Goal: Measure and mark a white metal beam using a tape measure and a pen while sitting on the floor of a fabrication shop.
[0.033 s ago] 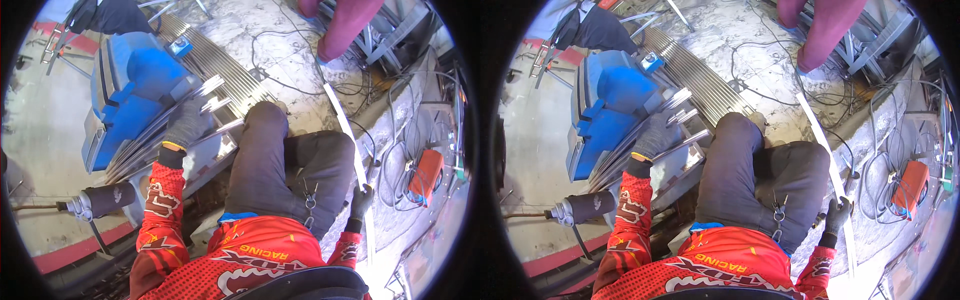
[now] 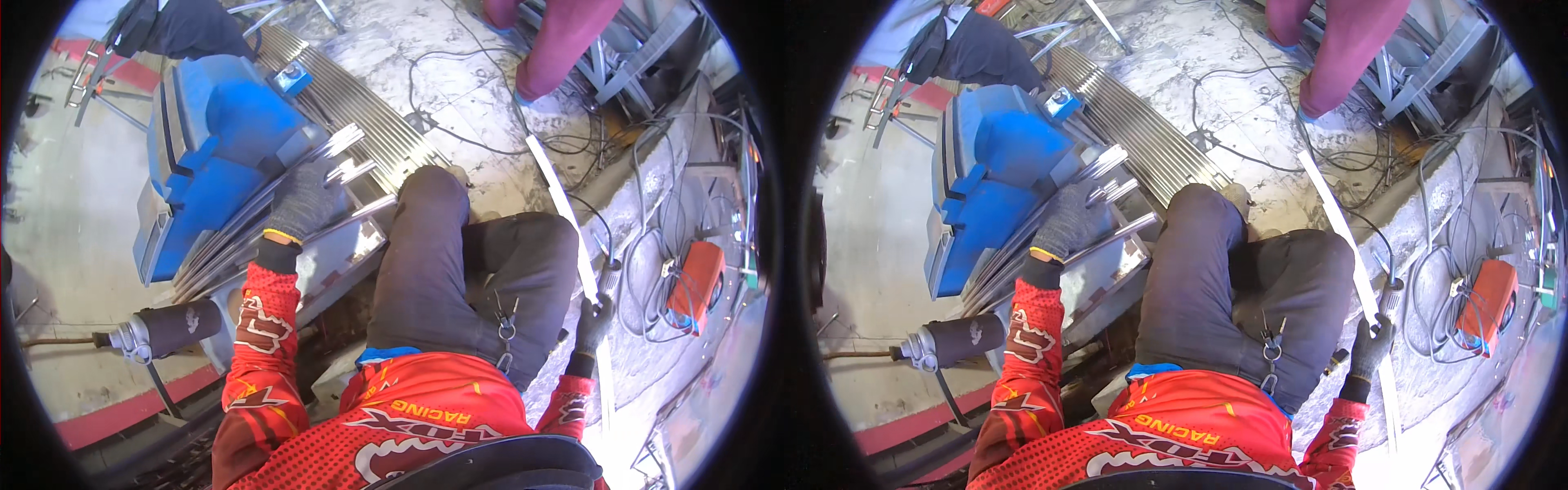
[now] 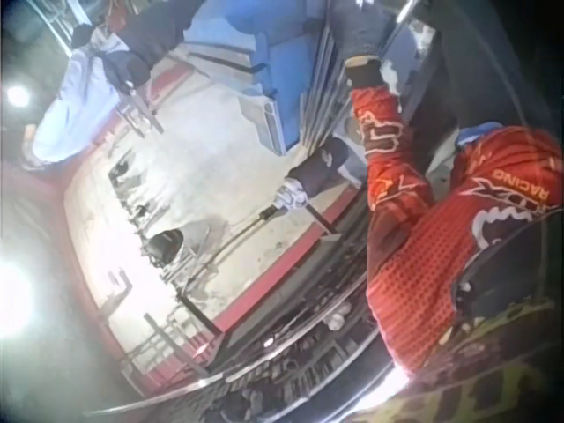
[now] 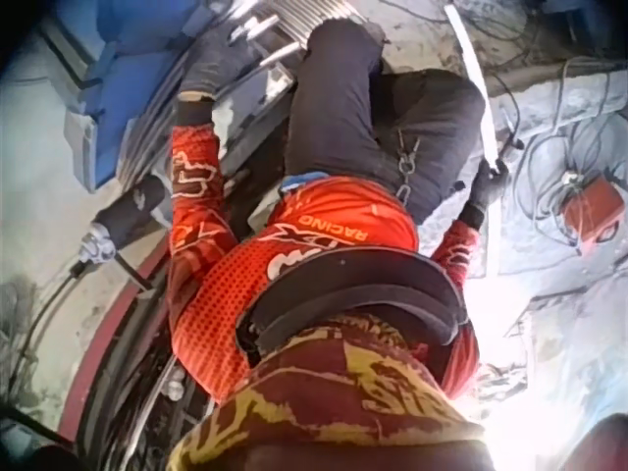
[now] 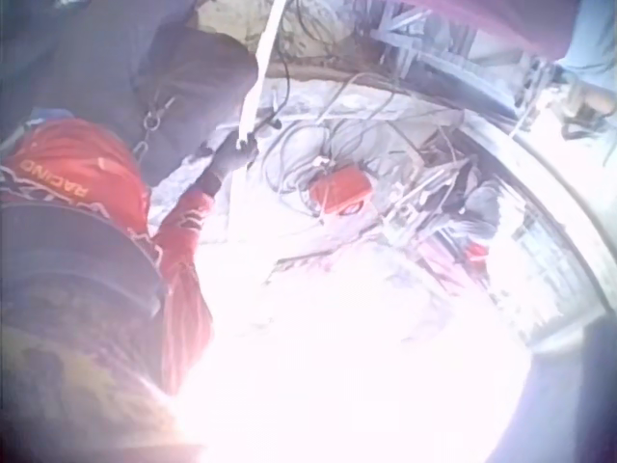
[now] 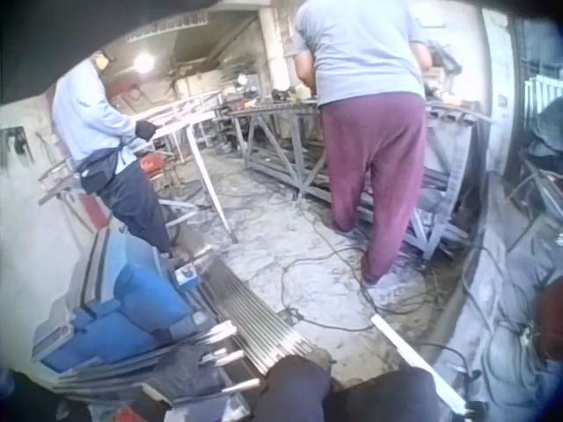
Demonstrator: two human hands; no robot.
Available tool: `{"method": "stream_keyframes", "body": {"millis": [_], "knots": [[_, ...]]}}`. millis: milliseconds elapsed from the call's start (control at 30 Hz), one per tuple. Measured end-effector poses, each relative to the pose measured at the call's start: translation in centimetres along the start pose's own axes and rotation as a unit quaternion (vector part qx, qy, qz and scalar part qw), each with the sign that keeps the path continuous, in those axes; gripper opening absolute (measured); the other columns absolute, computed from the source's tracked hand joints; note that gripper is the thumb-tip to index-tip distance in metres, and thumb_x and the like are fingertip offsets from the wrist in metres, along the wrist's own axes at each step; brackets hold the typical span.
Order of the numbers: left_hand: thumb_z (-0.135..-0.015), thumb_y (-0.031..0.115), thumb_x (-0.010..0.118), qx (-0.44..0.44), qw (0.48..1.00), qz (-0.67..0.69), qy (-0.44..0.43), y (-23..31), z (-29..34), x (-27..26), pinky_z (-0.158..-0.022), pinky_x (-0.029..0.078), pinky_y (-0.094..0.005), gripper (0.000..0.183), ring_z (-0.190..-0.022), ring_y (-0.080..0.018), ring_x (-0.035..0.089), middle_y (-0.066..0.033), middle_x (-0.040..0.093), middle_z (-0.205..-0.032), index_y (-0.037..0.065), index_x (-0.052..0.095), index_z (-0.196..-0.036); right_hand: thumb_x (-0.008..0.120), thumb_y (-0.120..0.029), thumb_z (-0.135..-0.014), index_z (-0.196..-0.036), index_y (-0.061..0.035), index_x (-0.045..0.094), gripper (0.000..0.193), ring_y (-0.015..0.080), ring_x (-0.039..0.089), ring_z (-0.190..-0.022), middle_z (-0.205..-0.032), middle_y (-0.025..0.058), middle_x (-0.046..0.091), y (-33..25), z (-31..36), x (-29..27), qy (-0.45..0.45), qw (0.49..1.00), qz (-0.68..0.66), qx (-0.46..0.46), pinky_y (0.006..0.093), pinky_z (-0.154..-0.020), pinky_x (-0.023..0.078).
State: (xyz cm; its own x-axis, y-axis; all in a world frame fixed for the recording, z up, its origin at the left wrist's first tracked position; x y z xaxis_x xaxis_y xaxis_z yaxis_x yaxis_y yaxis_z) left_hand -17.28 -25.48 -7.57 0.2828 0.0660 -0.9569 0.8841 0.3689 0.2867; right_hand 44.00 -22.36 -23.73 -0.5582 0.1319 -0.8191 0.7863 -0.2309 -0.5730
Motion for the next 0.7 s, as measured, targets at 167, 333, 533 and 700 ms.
{"method": "stream_keyframes", "body": {"millis": [167,333,533,700], "knots": [[-0.083,0.023,0.069,0.018,0.998,0.021,-0.062,0.0,-2.2,-0.7,-0.088,0.053,-0.0482,0.032,-0.100,-0.0394,0.066,-0.0227,0.069,-0.107,0.006,0.070,-0.109,0.064,-0.002,-0.083,-0.105,-0.0001,0.064,0.022,0.0217,0.059,-0.089,-0.102,0.0111,0.059,-8.7,-2.9,0.2,0.024,0.983,-0.131,-0.125,0.0343,-0.081,0.050],[-0.088,0.027,0.069,0.039,0.998,-0.051,-0.020,-1.8,-2.2,-0.2,-0.079,0.053,-0.0490,0.033,-0.091,-0.0403,0.067,-0.0211,0.070,-0.099,0.001,0.068,-0.109,0.068,0.003,-0.082,-0.099,-0.0019,0.063,0.018,0.0209,0.060,-0.087,-0.099,0.0103,0.061,-22.5,2.7,2.6,-0.041,0.940,-0.242,-0.238,0.0321,-0.080,0.050],[-0.081,0.017,0.066,0.262,0.945,-0.061,0.188,6.9,-2.6,-2.1,-0.066,0.053,-0.0456,0.016,-0.076,-0.0346,0.066,-0.0137,0.064,-0.087,0.007,0.065,-0.093,0.064,0.004,-0.089,-0.105,-0.0018,0.063,0.016,0.0111,0.059,-0.086,-0.095,0.0025,0.062,-27.6,5.2,6.5,-0.264,0.852,-0.423,-0.159,0.0265,-0.077,0.050],[-0.080,0.018,0.063,0.265,0.949,-0.073,0.151,14.7,-2.3,1.1,-0.061,0.053,-0.0453,0.014,-0.074,-0.0301,0.068,-0.0116,0.064,-0.088,0.008,0.066,-0.089,0.061,-0.013,-0.099,-0.114,-0.0014,0.063,0.019,0.0076,0.055,-0.080,-0.093,0.0008,0.062,-33.8,4.1,7.2,-0.351,0.786,-0.507,-0.042,0.0237,-0.072,0.048]]}}
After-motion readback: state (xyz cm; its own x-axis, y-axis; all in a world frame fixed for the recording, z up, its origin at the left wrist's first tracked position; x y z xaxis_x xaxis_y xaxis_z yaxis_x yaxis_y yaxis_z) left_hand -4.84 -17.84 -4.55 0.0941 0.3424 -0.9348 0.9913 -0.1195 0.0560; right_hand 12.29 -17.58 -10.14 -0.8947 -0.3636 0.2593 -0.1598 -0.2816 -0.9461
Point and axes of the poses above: each hand's wrist, its own z-axis away from the middle knuckle, its own x-axis out of the palm, y = z × x, the point moved 3 cm from there along -z, towards the middle knuckle
